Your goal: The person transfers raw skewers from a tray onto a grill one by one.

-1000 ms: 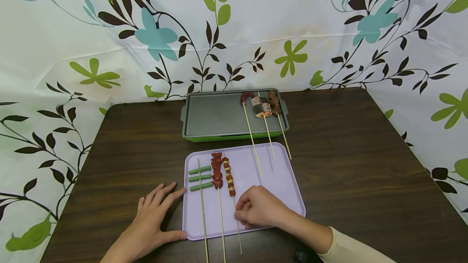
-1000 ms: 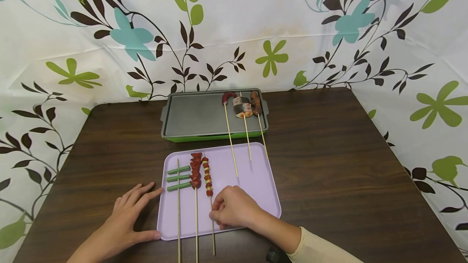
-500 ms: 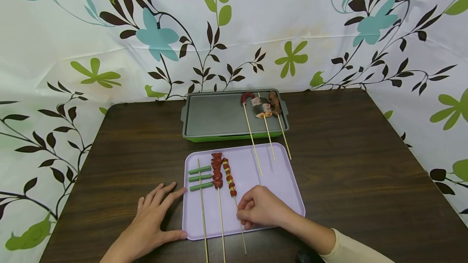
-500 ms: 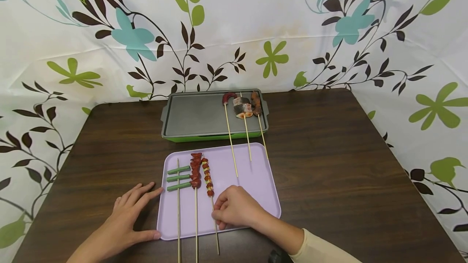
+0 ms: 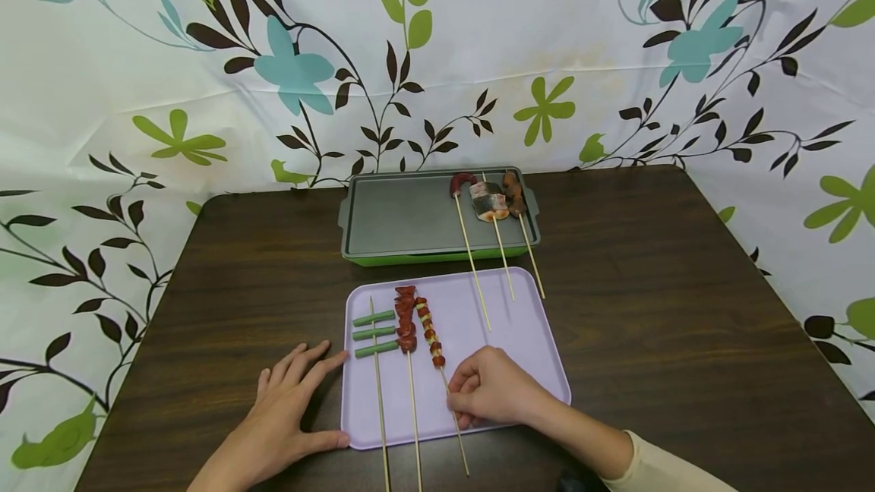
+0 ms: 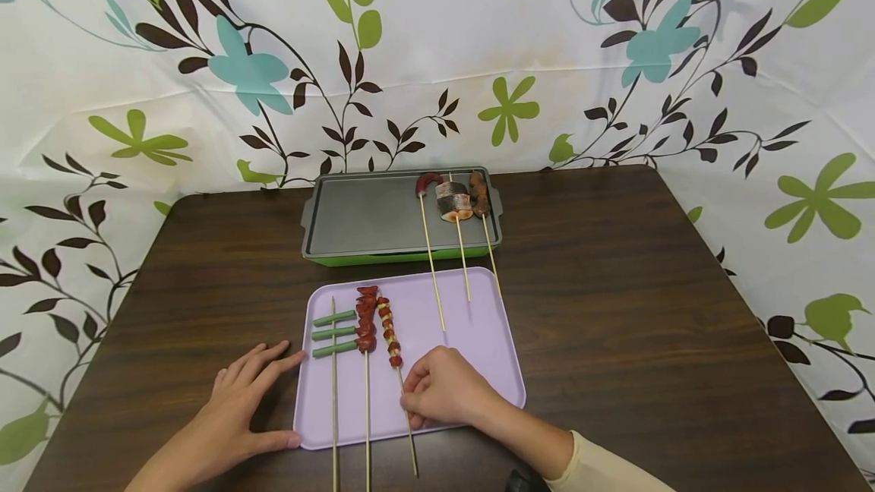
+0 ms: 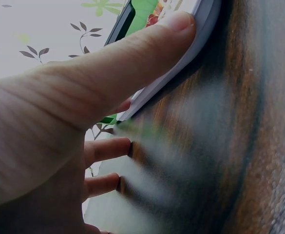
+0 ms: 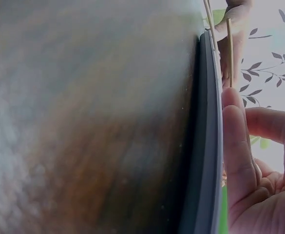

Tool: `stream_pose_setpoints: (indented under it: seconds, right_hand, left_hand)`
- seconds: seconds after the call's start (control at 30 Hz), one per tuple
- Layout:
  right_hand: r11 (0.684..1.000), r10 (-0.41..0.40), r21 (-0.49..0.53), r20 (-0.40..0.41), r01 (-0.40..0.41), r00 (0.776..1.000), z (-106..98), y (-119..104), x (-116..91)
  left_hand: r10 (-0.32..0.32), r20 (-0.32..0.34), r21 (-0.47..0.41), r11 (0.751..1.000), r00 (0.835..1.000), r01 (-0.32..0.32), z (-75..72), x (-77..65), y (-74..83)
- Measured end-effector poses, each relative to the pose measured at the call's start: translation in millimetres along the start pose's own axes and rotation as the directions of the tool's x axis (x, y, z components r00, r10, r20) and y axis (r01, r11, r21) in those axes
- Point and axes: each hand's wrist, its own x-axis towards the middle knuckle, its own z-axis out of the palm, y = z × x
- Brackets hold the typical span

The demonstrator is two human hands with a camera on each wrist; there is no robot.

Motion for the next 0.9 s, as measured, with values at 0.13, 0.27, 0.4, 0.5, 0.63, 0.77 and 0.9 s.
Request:
stream_pose_setpoints:
  seconds: [0.13,0.27,0.4,0.5,0.63,0.77,0.9]
  right_hand:
    - [1.0,-0.015,-0.006,-0.007,0.015,1.0,0,-1,-1]
    - [1.0,-0.025,-0.009,-0.019,0.025,0.999,0,-3,-3]
    - [0.999,-0.035,-0.015,-0.034,0.034,0.999,-2,-7,-4]
    - [0.998,-0.051,-0.027,-0.045,0.05,0.998,-4,-10,-4]
    - [0.997,-0.067,-0.049,-0.058,0.064,0.996,-6,-15,-4]
    - [0.997,-0.064,-0.043,-0.067,0.062,0.996,-10,-22,-3]
    - [0.998,-0.063,-0.037,-0.076,0.06,0.995,-16,-30,-2]
  left_hand:
    - [0.001,-0.002,0.005,1.0,1.0,-0.001,0.5,-0.4,-0.4]
    - [0.005,-0.005,0.005,1.0,1.0,-0.005,0.7,-0.7,-0.5]
    - [0.024,-0.016,-0.009,1.0,1.0,-0.024,0.2,-0.5,-0.6]
    - [0.035,-0.022,-0.017,0.999,0.999,-0.035,-0.2,-0.2,-0.6]
    - [0.034,-0.021,-0.018,0.999,0.999,-0.035,-0.1,-0.4,-0.8]
    - [0.038,-0.022,-0.015,0.999,0.999,-0.039,0.3,-0.6,-1.3]
    - [0.026,-0.017,-0.006,1.0,0.999,-0.027,0.8,-0.8,-1.2]
